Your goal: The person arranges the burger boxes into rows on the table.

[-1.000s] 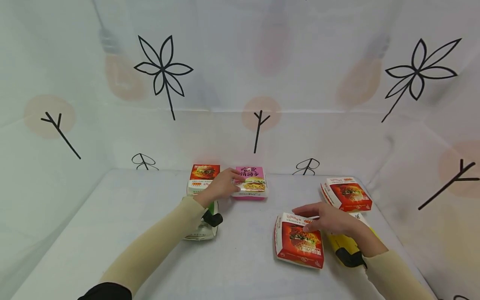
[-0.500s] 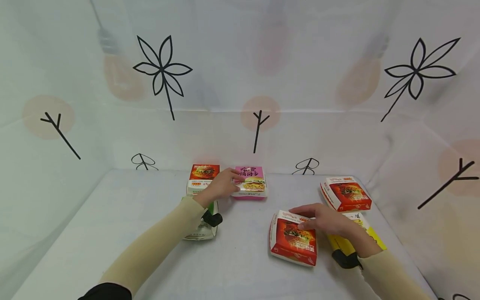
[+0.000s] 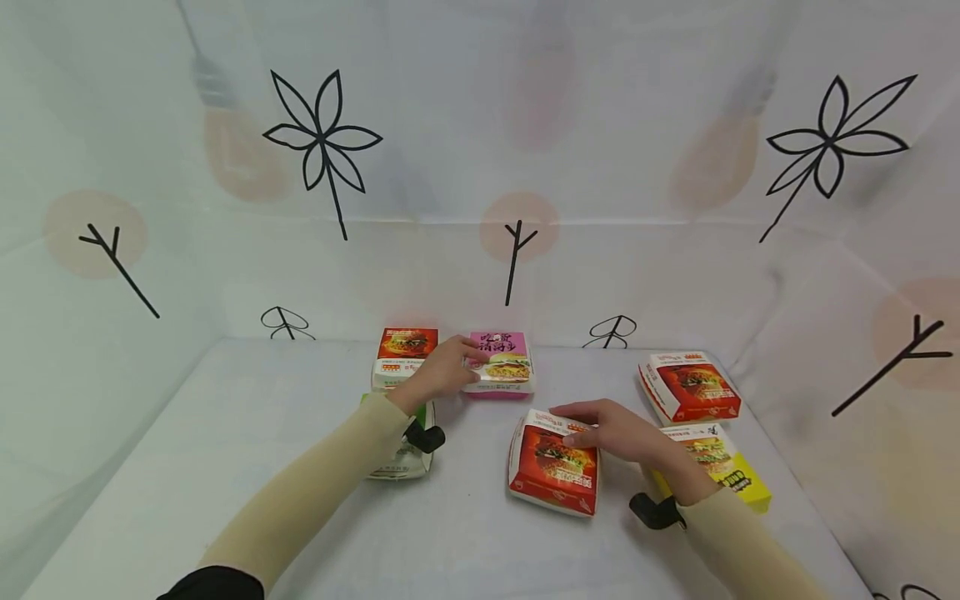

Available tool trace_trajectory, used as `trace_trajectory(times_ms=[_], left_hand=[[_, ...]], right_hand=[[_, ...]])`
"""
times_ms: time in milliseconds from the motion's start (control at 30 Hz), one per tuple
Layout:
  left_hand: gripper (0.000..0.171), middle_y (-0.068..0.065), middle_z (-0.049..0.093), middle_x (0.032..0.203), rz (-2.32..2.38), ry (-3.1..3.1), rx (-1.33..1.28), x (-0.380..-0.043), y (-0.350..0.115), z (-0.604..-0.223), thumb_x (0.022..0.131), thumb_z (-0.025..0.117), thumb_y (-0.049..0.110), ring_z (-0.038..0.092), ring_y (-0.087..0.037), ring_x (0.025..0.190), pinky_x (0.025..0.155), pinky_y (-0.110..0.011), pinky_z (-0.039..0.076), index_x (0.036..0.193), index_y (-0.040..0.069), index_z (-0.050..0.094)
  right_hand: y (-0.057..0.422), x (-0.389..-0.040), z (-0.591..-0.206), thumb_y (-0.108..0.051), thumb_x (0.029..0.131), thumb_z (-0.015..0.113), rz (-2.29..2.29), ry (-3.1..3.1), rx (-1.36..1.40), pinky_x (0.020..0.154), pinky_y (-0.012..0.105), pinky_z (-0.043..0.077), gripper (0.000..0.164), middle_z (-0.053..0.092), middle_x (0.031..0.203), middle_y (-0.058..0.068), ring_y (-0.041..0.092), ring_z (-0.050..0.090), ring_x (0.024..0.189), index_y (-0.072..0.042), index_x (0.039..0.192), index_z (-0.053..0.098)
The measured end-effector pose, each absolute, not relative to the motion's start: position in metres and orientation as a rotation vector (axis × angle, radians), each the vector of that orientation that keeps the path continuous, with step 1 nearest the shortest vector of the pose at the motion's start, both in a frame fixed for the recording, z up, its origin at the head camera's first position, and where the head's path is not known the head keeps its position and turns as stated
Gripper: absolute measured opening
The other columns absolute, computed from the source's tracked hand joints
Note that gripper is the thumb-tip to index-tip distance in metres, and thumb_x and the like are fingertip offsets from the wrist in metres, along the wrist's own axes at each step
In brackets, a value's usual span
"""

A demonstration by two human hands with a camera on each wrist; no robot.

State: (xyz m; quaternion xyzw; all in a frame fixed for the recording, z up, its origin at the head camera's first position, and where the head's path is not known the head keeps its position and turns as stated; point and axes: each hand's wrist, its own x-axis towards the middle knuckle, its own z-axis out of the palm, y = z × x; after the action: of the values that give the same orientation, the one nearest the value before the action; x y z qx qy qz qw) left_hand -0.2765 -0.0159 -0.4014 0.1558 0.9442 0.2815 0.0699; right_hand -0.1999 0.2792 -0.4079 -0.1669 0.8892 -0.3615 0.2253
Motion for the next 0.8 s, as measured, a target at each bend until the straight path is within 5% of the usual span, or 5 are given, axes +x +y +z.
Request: trace_trajectory(times_ms=[167, 400, 800], left_hand=[[0.035, -0.008, 0.052, 0.141, 0.85, 2.845, 0.456, -0.277, -0.015, -0.402, 0.091, 0.071, 0.014, 0.048, -0.025, 0.13, 0.108, -0.038, 0.04, 0.126, 0.017, 0.071], [0.034, -0.008, 0.052, 0.141, 0.827, 2.864, 0.481, -0.277, -0.015, -0.403, 0.091, 0.071, 0.014, 0.049, -0.024, 0.13, 0.108, -0.038, 0.04, 0.125, 0.017, 0.071], [0.037, -0.008, 0.055, 0.138, 0.851, 2.881, 0.47, -0.272, -0.015, -0.398, 0.092, 0.071, 0.016, 0.05, -0.025, 0.129, 0.108, -0.04, 0.04, 0.128, 0.016, 0.068]], right_hand=[[0.265, -0.205, -0.412, -0.027, 0.092, 0.072, -1.031, 2.44, -0.481, 0.093, 0.044, 0.047, 0.053, 0.059, 0.133, 0.014, 0.032, 0.05, 0.119, -0.011, 0.14, 0.059], [0.248, -0.21, -0.415, -0.029, 0.092, 0.07, -1.073, 2.424, -0.496, 0.098, 0.053, 0.045, 0.051, 0.058, 0.135, 0.013, 0.032, 0.049, 0.12, -0.014, 0.14, 0.06], [0.236, -0.215, -0.42, -0.028, 0.093, 0.069, -1.139, 2.393, -0.508, 0.098, 0.051, 0.045, 0.049, 0.058, 0.134, 0.012, 0.029, 0.05, 0.118, -0.014, 0.139, 0.06]])
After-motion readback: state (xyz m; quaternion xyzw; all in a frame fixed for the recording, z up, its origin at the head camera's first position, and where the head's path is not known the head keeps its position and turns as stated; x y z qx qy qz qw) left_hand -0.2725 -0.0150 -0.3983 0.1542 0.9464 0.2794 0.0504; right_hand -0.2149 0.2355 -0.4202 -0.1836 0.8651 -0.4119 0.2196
